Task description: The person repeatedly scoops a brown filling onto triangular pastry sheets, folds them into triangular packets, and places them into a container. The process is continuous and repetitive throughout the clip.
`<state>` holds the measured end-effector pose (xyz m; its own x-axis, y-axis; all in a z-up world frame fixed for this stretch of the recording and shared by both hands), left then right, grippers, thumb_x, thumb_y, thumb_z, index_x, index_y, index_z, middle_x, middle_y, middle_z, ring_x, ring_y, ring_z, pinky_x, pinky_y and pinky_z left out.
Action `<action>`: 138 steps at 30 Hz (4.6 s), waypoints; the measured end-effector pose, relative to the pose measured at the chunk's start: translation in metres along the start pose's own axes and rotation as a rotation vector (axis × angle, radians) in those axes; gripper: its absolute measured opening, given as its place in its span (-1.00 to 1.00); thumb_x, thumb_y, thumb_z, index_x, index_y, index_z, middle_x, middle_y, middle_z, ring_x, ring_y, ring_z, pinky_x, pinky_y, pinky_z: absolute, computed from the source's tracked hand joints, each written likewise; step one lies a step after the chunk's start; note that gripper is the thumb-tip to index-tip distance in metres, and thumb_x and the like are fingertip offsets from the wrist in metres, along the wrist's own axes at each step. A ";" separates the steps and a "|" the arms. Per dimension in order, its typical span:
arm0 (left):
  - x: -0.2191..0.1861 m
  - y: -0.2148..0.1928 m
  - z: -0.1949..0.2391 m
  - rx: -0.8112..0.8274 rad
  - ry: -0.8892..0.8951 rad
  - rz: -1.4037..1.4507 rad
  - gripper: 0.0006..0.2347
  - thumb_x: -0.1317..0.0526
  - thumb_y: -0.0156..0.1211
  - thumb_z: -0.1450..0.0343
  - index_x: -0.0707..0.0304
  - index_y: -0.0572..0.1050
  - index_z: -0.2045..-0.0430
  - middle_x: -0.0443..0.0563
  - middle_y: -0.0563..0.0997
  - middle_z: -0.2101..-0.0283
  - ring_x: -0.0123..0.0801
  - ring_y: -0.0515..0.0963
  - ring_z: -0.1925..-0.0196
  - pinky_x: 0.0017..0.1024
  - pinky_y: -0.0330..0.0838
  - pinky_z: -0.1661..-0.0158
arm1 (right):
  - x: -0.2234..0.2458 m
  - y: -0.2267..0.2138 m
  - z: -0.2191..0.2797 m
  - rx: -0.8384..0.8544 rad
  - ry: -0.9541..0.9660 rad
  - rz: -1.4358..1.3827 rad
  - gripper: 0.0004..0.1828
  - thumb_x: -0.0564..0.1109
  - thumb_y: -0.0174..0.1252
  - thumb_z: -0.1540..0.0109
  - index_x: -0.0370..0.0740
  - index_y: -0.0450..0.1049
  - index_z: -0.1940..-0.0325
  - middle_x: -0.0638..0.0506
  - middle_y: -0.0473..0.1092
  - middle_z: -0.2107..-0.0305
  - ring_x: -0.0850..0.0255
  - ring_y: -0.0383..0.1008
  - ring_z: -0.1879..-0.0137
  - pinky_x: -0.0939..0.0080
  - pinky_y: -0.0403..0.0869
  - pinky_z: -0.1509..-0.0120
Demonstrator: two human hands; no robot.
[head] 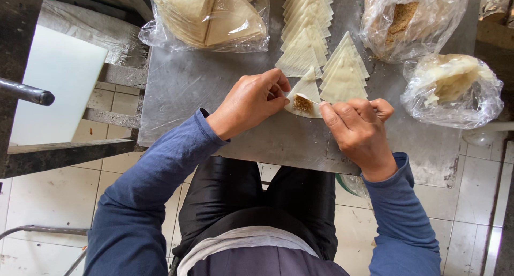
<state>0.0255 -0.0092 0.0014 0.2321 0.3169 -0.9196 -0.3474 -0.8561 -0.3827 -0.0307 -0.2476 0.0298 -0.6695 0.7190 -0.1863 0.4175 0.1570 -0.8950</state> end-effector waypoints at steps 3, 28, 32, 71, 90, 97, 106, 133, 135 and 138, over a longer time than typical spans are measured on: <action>-0.001 -0.001 0.000 0.004 0.007 -0.016 -0.83 0.31 0.33 -0.37 0.36 0.49 0.26 0.08 0.68 0.37 -0.32 0.73 0.30 -0.40 0.59 0.26 | -0.001 0.003 0.006 -0.013 0.013 0.039 -0.67 -0.24 0.33 -0.23 -0.08 0.59 -0.09 0.22 0.45 0.16 0.26 0.38 -0.02 0.03 0.10 -0.22; -0.006 0.007 0.005 -0.046 0.305 -0.157 -0.86 0.35 0.23 -0.41 0.28 0.48 0.19 0.09 0.68 0.25 -0.14 0.71 0.23 -0.33 0.56 0.26 | -0.058 0.023 -0.002 0.266 0.143 -0.619 -0.67 -0.13 0.37 -0.11 -0.07 0.59 0.04 0.05 0.47 0.18 0.11 0.43 -0.02 0.09 0.30 -0.15; -0.007 0.009 0.006 -0.024 0.375 -0.212 -0.84 0.36 0.24 -0.42 0.27 0.47 0.17 0.07 0.66 0.26 -0.12 0.67 0.24 -0.31 0.54 0.26 | -0.041 0.009 -0.016 0.213 0.075 -0.610 -0.76 -0.15 0.36 -0.15 -0.07 0.60 0.09 0.05 0.44 0.24 0.11 0.45 0.05 0.09 0.32 -0.11; -0.005 0.015 0.006 0.069 0.696 -0.585 -0.82 0.26 0.27 -0.39 0.29 0.60 0.17 -0.01 0.53 0.18 -0.21 0.56 0.15 -0.33 0.52 0.14 | -0.006 0.021 -0.029 -0.034 -0.019 -0.432 -0.76 -0.14 0.41 -0.23 -0.11 0.58 0.04 0.19 0.47 0.23 0.26 0.48 0.08 0.15 0.22 -0.13; -0.002 0.020 0.000 0.006 0.577 -0.457 -0.84 0.30 0.29 -0.40 0.34 0.55 0.20 0.06 0.55 0.19 -0.11 0.58 0.13 -0.28 0.53 0.11 | -0.001 0.022 -0.029 -0.053 -0.004 -0.411 -0.77 -0.19 0.36 -0.27 -0.16 0.50 0.03 0.09 0.45 0.22 0.17 0.48 0.08 0.09 0.26 -0.13; 0.001 0.020 0.003 0.031 0.571 -0.428 -0.85 0.33 0.27 -0.41 0.31 0.55 0.18 0.06 0.56 0.24 -0.10 0.58 0.17 -0.25 0.52 0.15 | -0.001 0.020 -0.026 -0.062 -0.009 -0.454 -0.80 -0.25 0.30 -0.28 -0.20 0.49 0.03 0.05 0.48 0.25 0.15 0.50 0.12 0.11 0.26 -0.12; 0.004 0.026 -0.001 -0.037 0.464 -0.340 -0.89 0.35 0.28 -0.40 0.29 0.55 0.24 0.07 0.56 0.30 -0.07 0.60 0.18 -0.21 0.52 0.17 | -0.004 0.031 -0.025 -0.050 0.139 -0.517 -0.82 -0.28 0.28 -0.27 -0.18 0.50 0.06 0.01 0.47 0.26 0.07 0.48 0.10 0.09 0.28 -0.10; 0.002 0.021 -0.011 0.022 0.266 -0.320 -0.91 0.25 0.35 -0.34 0.23 0.61 0.37 0.11 0.60 0.29 0.00 0.61 0.24 -0.17 0.50 0.25 | -0.005 0.032 -0.029 0.020 0.079 -0.565 -0.73 -0.13 0.37 -0.23 -0.23 0.47 0.07 0.02 0.38 0.31 0.10 0.41 0.11 0.06 0.24 -0.12; 0.002 0.020 -0.013 0.043 0.241 -0.318 -0.91 0.26 0.34 -0.35 0.23 0.59 0.38 0.12 0.61 0.30 0.00 0.62 0.25 -0.17 0.51 0.24 | -0.002 0.032 -0.027 0.014 0.099 -0.533 -0.77 -0.13 0.37 -0.25 -0.19 0.47 0.09 0.03 0.40 0.27 0.10 0.42 0.07 0.07 0.24 -0.15; 0.000 0.016 -0.017 0.056 0.200 -0.197 -0.83 0.23 0.31 -0.35 0.31 0.52 0.29 0.11 0.62 0.30 -0.04 0.65 0.24 -0.19 0.50 0.26 | -0.002 0.031 -0.029 -0.004 0.120 -0.483 -0.79 -0.15 0.36 -0.26 -0.17 0.50 0.08 0.03 0.41 0.26 0.09 0.43 0.06 0.08 0.23 -0.13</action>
<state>0.0358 -0.0300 -0.0032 0.4731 0.3830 -0.7934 -0.3264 -0.7602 -0.5617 0.0018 -0.2242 0.0142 -0.7117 0.6365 0.2974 0.0795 0.4935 -0.8661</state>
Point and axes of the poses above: each hand's wrist, its own z-axis away from the middle knuckle, its own y-axis out of the palm, x = y × z, the point moved 3 cm from there along -z, towards the middle knuckle
